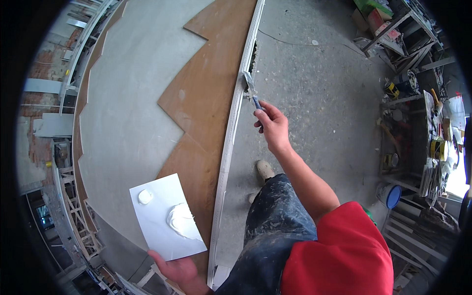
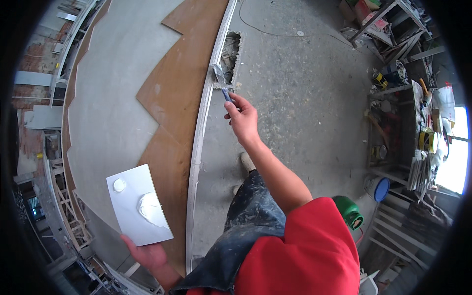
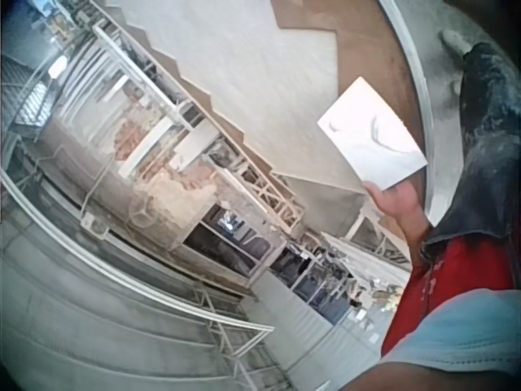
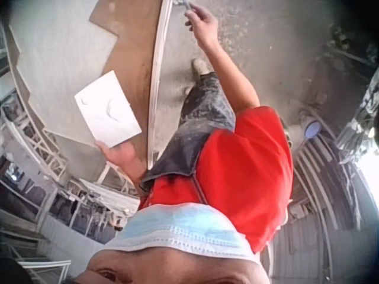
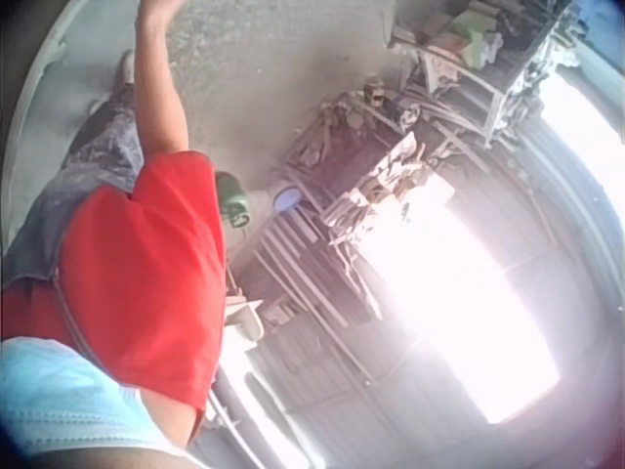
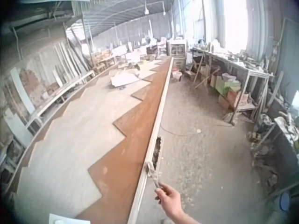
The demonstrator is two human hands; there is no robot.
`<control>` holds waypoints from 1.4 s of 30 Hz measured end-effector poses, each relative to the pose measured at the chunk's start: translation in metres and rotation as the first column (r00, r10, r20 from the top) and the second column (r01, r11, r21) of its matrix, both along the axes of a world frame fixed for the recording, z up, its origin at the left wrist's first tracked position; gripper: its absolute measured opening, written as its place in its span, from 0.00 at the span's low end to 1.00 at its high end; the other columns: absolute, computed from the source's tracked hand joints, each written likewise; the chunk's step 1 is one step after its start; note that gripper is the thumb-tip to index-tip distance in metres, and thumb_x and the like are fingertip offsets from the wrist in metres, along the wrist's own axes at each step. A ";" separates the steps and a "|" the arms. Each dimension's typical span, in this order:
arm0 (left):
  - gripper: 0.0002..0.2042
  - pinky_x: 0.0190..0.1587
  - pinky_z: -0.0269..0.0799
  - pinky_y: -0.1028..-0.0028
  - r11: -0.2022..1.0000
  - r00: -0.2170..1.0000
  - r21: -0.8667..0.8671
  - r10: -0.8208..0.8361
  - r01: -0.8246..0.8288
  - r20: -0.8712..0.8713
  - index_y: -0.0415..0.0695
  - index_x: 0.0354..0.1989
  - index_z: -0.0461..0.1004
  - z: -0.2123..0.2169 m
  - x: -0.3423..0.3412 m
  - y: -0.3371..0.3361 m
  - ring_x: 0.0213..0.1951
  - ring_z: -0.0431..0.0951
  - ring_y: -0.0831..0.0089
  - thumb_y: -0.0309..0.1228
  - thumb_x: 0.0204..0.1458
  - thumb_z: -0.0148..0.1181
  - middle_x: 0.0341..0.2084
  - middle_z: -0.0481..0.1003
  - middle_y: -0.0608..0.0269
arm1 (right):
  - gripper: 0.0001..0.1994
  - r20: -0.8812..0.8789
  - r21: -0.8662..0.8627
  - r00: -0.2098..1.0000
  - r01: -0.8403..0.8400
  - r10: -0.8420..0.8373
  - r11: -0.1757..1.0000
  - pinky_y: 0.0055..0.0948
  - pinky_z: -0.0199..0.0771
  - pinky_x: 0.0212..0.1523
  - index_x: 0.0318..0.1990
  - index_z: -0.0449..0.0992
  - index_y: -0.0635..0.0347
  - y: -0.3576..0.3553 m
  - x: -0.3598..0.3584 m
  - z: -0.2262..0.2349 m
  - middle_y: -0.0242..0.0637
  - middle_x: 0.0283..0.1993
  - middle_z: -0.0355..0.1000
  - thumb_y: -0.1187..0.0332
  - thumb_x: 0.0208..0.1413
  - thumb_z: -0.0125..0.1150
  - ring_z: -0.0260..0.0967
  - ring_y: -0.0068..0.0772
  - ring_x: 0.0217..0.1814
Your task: The person uses a putty knife to spread white adhesive along the edge of a large wooden board. They repeatedly scoop adhesive from a small white card and apply it to the board's edge, then lift and reposition the board.
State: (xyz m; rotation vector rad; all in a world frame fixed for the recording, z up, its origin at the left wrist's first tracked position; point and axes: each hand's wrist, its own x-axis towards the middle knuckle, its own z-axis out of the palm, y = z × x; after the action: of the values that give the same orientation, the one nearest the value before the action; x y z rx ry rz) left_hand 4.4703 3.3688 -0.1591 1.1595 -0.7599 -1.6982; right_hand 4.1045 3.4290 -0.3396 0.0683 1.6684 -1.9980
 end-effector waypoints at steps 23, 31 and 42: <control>0.33 0.71 0.51 0.56 0.986 0.966 -0.034 -0.169 0.165 -0.196 0.39 0.72 0.51 -0.015 0.111 0.001 0.70 0.57 0.56 0.51 0.68 0.39 0.71 0.56 0.56 | 0.20 0.180 -0.190 0.975 -0.093 0.128 0.977 0.24 0.72 0.33 0.62 0.70 0.63 0.071 0.136 0.031 0.37 0.44 0.77 0.67 0.64 0.58 0.75 0.25 0.36; 0.33 0.71 0.52 0.56 0.987 0.972 0.001 -0.155 0.158 -0.177 0.40 0.72 0.51 -0.025 0.161 0.005 0.69 0.57 0.57 0.52 0.68 0.39 0.70 0.57 0.57 | 0.21 0.156 -0.145 0.987 -0.006 0.029 0.989 0.24 0.72 0.34 0.62 0.70 0.62 0.052 0.180 0.003 0.34 0.43 0.77 0.67 0.63 0.60 0.75 0.24 0.37; 0.32 0.70 0.53 0.56 0.997 0.996 0.024 -0.075 0.076 -0.056 0.41 0.72 0.53 -0.015 0.147 0.013 0.69 0.59 0.57 0.52 0.68 0.40 0.69 0.58 0.57 | 0.24 0.093 -0.060 0.995 0.046 -0.040 0.997 0.20 0.71 0.32 0.64 0.68 0.62 0.022 0.224 -0.026 0.32 0.45 0.76 0.68 0.63 0.61 0.75 0.21 0.38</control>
State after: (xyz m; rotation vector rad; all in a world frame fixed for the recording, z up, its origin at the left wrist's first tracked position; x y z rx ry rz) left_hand 4.6172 3.3823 -0.1744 1.1093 -0.7582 -1.8000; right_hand 4.3281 3.4513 -0.3651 0.1726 1.5590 -2.0453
